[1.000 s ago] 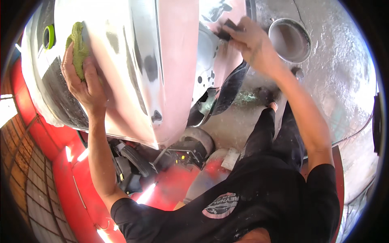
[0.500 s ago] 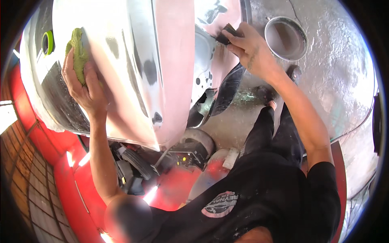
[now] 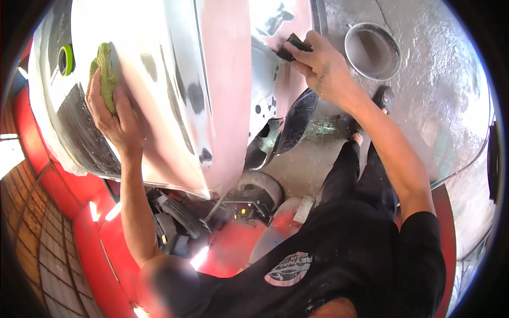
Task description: The person sands a vehicle headlight housing and the rear body panel of a car using a sanding block and a damp cloth.
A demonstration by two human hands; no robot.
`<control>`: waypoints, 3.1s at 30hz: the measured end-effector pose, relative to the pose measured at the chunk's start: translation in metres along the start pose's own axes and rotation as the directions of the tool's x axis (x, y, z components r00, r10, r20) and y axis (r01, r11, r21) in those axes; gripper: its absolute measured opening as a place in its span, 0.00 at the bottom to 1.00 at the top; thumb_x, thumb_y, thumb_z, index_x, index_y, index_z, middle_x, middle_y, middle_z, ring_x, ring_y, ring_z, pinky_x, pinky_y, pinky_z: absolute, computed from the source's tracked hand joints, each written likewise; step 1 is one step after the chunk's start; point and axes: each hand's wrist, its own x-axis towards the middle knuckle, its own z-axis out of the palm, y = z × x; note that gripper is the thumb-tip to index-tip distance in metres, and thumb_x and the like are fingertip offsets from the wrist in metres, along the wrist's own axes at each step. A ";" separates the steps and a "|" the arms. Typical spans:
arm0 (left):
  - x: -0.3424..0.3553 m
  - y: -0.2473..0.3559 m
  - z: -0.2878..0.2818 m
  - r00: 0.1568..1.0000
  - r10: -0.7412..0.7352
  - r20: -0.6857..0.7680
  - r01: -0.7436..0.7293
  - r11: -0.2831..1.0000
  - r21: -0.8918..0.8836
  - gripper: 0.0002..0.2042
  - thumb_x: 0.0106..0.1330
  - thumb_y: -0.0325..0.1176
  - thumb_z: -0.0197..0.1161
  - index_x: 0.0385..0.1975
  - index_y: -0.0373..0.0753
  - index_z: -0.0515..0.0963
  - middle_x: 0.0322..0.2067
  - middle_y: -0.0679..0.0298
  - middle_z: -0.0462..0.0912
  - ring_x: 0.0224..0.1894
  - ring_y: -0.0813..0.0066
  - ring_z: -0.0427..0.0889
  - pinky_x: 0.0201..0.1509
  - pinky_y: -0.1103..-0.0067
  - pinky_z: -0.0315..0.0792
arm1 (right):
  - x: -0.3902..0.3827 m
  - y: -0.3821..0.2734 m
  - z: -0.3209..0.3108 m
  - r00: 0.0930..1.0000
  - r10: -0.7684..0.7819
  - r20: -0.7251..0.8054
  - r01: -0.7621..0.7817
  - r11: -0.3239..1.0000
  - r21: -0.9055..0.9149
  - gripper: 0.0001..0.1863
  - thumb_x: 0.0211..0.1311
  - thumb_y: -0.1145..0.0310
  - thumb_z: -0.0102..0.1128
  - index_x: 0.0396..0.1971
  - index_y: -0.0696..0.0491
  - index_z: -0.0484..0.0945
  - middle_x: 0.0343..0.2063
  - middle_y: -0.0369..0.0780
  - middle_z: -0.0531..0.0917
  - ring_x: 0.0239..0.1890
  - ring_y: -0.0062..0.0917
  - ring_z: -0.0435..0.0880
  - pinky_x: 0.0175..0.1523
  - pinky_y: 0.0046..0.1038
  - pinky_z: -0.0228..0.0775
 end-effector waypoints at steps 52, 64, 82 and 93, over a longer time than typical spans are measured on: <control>-0.001 0.006 0.003 0.993 -0.118 0.026 0.120 0.991 -0.066 0.23 0.73 0.29 0.56 0.67 0.32 0.73 0.62 0.48 0.78 0.64 0.54 0.76 0.70 0.64 0.68 | 0.020 0.021 0.002 1.000 0.002 -0.005 -0.002 0.999 0.038 0.24 0.63 0.73 0.71 0.60 0.47 0.85 0.36 0.44 0.73 0.39 0.40 0.79 0.44 0.38 0.73; 0.000 -0.002 -0.001 0.999 -0.045 0.000 0.045 0.998 -0.032 0.23 0.73 0.27 0.55 0.67 0.31 0.73 0.61 0.48 0.78 0.63 0.53 0.77 0.70 0.64 0.68 | 0.002 -0.001 0.000 0.999 0.036 0.037 -0.036 0.999 -0.001 0.18 0.63 0.66 0.70 0.54 0.46 0.89 0.40 0.44 0.78 0.47 0.39 0.82 0.49 0.40 0.78; 0.002 0.000 0.001 0.999 -0.047 -0.003 0.047 0.998 -0.042 0.22 0.74 0.29 0.56 0.67 0.31 0.73 0.63 0.47 0.78 0.65 0.51 0.75 0.71 0.63 0.67 | 0.026 0.002 0.001 0.999 -0.012 0.053 0.010 1.000 0.029 0.19 0.61 0.69 0.70 0.54 0.48 0.88 0.41 0.45 0.79 0.49 0.42 0.82 0.50 0.41 0.78; 0.007 0.002 0.005 1.000 -0.029 0.003 0.030 0.999 -0.042 0.21 0.77 0.29 0.55 0.68 0.32 0.73 0.62 0.50 0.78 0.63 0.58 0.77 0.69 0.66 0.68 | 0.054 0.012 0.011 0.994 -0.092 -0.062 0.088 0.994 -0.059 0.19 0.59 0.70 0.72 0.52 0.48 0.89 0.42 0.45 0.79 0.48 0.42 0.83 0.49 0.42 0.79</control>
